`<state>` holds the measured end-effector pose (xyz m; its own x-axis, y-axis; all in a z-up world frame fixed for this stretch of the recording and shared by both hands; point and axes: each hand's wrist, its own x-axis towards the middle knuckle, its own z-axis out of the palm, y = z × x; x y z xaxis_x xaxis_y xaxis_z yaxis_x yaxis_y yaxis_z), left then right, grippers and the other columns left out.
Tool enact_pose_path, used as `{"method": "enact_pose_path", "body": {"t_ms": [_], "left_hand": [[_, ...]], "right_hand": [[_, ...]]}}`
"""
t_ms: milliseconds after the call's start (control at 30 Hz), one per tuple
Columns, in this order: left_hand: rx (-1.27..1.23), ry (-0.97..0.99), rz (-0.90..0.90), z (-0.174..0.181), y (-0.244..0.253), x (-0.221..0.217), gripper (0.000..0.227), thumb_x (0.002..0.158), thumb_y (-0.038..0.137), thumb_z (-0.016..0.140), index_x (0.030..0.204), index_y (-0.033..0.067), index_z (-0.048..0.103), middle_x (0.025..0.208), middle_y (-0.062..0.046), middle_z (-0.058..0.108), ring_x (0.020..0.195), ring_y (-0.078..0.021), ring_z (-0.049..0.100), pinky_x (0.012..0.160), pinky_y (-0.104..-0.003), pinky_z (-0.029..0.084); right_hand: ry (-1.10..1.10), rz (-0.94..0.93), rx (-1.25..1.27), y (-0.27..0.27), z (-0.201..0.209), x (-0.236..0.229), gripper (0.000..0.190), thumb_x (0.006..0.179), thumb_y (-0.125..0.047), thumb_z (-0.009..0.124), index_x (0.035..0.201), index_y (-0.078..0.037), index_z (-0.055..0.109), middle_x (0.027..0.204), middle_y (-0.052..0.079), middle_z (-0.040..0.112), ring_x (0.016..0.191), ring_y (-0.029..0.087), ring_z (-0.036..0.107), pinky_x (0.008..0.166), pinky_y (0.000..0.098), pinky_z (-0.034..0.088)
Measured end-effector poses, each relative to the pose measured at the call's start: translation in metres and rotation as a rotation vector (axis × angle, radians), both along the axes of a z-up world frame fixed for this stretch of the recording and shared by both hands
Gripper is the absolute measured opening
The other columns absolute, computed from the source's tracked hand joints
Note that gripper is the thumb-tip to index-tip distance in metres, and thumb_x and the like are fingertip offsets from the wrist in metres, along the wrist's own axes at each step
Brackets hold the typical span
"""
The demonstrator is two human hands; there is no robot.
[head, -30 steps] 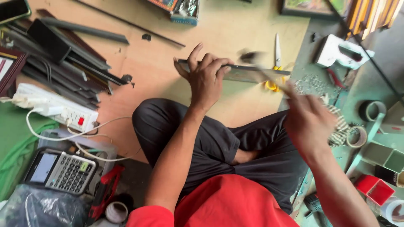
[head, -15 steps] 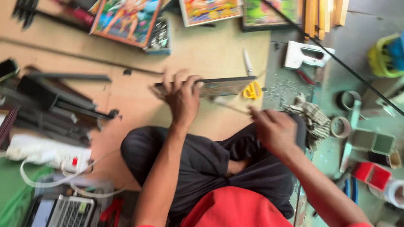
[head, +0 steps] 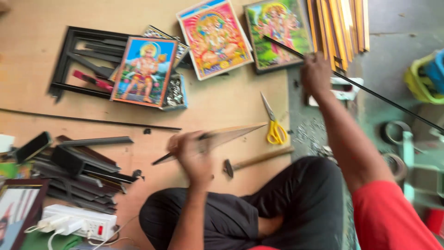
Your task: Manually assemble and secure religious picture frames by fitting the artwork and hammering fasteners.
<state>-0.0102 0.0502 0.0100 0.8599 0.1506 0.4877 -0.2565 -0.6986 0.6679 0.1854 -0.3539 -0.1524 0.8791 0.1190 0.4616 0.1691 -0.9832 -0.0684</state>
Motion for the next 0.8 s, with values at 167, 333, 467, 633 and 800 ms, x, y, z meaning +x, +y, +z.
{"method": "enact_pose_path", "body": {"t_ms": [167,333,467,633,800], "left_hand": [[-0.774,0.066,0.087,-0.051,0.075,-0.002,0.034,0.095,0.031,0.081,0.101,0.0056,0.060,0.094,0.000,0.050,0.086,-0.0152,0.043,0.083,-0.033,0.039],[-1.105,-0.090,-0.024,-0.076,0.079,-0.007,0.036,0.101,0.042,0.070,0.099,0.0073,0.059,0.100,0.000,0.055,0.100,-0.0137,0.057,0.092,-0.029,0.050],[-1.006,0.059,0.071,-0.079,0.086,0.004,0.023,0.100,0.027,0.067,0.093,0.0057,0.062,0.094,-0.002,0.060,0.085,-0.0121,0.054,0.075,-0.028,0.045],[-0.860,0.123,0.089,-0.035,0.078,0.000,0.019,0.102,0.029,0.058,0.099,0.0104,0.058,0.093,0.002,0.063,0.076,-0.0077,0.050,0.061,-0.022,0.037],[-0.876,-0.027,-0.143,-0.048,0.087,-0.005,0.017,0.110,0.024,0.057,0.106,0.0076,0.056,0.094,0.003,0.057,0.087,-0.0072,0.051,0.080,-0.024,0.044]], "right_hand": [[0.272,-0.063,0.100,-0.021,-0.032,0.048,0.026,0.094,-0.016,0.065,0.115,0.000,0.065,0.108,0.024,0.067,0.101,0.046,0.064,0.086,0.0586,0.045],[0.330,0.016,-0.005,-0.016,-0.027,0.026,0.011,0.100,-0.020,0.069,0.108,-0.013,0.072,0.110,0.010,0.070,0.107,0.035,0.069,0.093,0.0494,0.053],[0.296,0.122,0.128,0.005,0.054,-0.020,0.025,0.086,-0.018,0.077,0.109,-0.010,0.070,0.113,0.012,0.066,0.102,0.039,0.067,0.081,0.0487,0.053],[0.454,0.214,0.303,0.061,0.168,-0.115,0.034,0.093,-0.009,0.073,0.123,-0.003,0.058,0.100,0.012,0.066,0.083,0.030,0.068,0.075,0.0438,0.054],[0.286,0.313,0.366,0.111,0.279,-0.184,0.047,0.091,0.004,0.063,0.137,-0.004,0.062,0.099,0.013,0.068,0.086,0.026,0.070,0.078,0.0395,0.055]]}}
